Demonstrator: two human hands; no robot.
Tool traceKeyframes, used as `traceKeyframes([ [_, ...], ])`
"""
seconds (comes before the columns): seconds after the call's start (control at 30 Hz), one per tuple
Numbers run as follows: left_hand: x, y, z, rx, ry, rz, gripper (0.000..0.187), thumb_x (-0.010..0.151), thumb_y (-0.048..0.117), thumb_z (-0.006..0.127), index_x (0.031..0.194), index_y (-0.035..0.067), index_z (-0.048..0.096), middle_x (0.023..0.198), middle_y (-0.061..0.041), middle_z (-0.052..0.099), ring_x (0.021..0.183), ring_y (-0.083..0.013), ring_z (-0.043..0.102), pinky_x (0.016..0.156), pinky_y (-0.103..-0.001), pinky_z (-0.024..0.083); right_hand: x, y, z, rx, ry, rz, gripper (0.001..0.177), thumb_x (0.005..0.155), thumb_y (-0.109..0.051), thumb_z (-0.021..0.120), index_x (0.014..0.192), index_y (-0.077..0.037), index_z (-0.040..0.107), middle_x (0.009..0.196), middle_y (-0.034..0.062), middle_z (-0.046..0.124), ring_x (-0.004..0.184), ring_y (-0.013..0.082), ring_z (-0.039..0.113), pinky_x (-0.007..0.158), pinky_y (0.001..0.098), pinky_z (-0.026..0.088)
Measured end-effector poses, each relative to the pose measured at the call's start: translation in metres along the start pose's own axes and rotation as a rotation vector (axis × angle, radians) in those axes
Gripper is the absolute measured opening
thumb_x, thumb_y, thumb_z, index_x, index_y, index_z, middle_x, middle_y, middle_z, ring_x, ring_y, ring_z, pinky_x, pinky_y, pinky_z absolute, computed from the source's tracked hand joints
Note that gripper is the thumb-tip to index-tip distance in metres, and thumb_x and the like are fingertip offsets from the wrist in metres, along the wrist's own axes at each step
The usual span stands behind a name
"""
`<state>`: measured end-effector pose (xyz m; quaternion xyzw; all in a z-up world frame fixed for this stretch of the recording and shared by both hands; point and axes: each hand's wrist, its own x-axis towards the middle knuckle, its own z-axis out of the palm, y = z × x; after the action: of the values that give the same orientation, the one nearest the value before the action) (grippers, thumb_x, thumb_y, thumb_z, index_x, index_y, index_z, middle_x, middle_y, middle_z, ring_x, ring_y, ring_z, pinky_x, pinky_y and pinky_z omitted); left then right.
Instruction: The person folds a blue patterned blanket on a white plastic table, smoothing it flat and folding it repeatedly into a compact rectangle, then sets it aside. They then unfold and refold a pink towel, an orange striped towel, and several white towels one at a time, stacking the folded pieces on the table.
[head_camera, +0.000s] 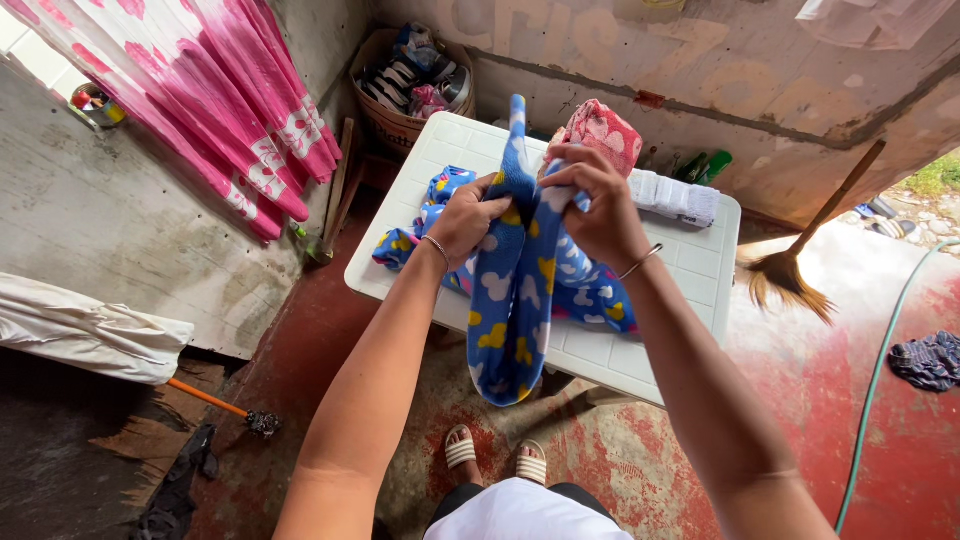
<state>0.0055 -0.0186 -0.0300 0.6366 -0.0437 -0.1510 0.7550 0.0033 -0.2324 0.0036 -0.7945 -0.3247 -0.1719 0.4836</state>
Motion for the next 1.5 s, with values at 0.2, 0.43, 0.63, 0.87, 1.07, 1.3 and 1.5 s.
traceKeyframes([
  [0.2, -0.003, -0.005, -0.001, -0.267, -0.027, 0.003, 0.043, 0.098, 0.018, 0.064, 0.135, -0.002, 0.054, 0.113, -0.016, 0.069, 0.097, -0.0193, 0.072, 0.08, -0.031, 0.064, -0.004, 0.009, 0.032, 0.1, -0.013, 0.037, 0.025, 0.078, 0.012, 0.068, 0.095, -0.004, 0.075, 0.152, 0.0178, 0.052, 0.149, 0.0327, 0.044, 0.121, 0.0423, 0.04],
  [0.43, 0.002, -0.012, -0.004, -0.061, 0.056, -0.164, 0.067, 0.09, 0.055, 0.065, 0.125, -0.002, 0.061, 0.107, -0.013, 0.072, 0.092, -0.0211, 0.075, 0.073, -0.032, 0.066, -0.024, 0.014, 0.051, 0.486, -0.21, 0.067, 0.029, 0.072, 0.015, 0.06, 0.09, -0.002, 0.074, 0.158, 0.0182, 0.049, 0.152, 0.0332, 0.041, 0.124, 0.0436, 0.036],
  [0.63, 0.0, -0.022, -0.002, -0.201, -0.06, 0.057, 0.052, 0.088, 0.029, 0.08, 0.126, -0.002, 0.064, 0.105, -0.01, 0.073, 0.091, -0.0159, 0.071, 0.078, -0.03, 0.063, -0.037, 0.037, 0.054, 1.15, 0.098, 0.249, 0.028, 0.075, 0.013, 0.059, 0.098, 0.002, 0.071, 0.147, 0.0209, 0.06, 0.141, 0.0324, 0.056, 0.123, 0.0455, 0.043],
  [0.87, 0.001, -0.015, 0.015, -0.121, -0.004, 0.163, 0.045, 0.09, 0.022, 0.076, 0.128, -0.002, 0.066, 0.094, -0.004, 0.073, 0.077, -0.0089, 0.069, 0.07, -0.026, 0.061, -0.035, 0.041, 0.04, 0.921, 0.411, 0.916, 0.023, 0.098, -0.015, 0.062, 0.12, -0.011, 0.064, 0.106, 0.003, 0.067, 0.094, 0.016, 0.063, 0.08, 0.0357, 0.053],
  [1.07, 0.012, -0.03, 0.025, -0.052, 0.011, 0.075, 0.042, 0.093, 0.028, 0.074, 0.123, -0.001, 0.07, 0.09, -0.003, 0.073, 0.075, -0.0085, 0.068, 0.067, -0.025, 0.059, -0.036, 0.052, 0.031, 0.993, 0.236, 0.767, 0.017, 0.102, -0.011, 0.063, 0.117, -0.003, 0.065, 0.103, 0.0051, 0.072, 0.086, 0.0118, 0.07, 0.073, 0.0263, 0.06],
  [1.3, 0.014, -0.033, 0.02, -0.294, 0.171, 0.064, 0.024, 0.097, 0.023, 0.068, 0.11, 0.002, 0.071, 0.081, -0.004, 0.072, 0.061, -0.0125, 0.066, 0.052, -0.029, 0.058, -0.031, 0.077, -0.018, 0.568, 0.229, 0.55, 0.005, 0.109, -0.005, 0.058, 0.111, 0.0, 0.06, 0.097, 0.0066, 0.068, 0.083, 0.0138, 0.067, 0.072, 0.0315, 0.061],
  [1.5, 0.02, -0.032, 0.038, -0.277, 0.115, 0.083, 0.022, 0.098, 0.019, 0.065, 0.113, 0.003, 0.07, 0.089, -0.004, 0.073, 0.072, -0.0111, 0.069, 0.064, -0.027, 0.062, -0.014, 0.062, -0.047, 0.451, 0.116, 0.657, 0.007, 0.101, -0.005, 0.056, 0.104, -0.002, 0.062, 0.092, 0.0023, 0.069, 0.083, 0.0107, 0.073, 0.07, 0.0304, 0.067],
])
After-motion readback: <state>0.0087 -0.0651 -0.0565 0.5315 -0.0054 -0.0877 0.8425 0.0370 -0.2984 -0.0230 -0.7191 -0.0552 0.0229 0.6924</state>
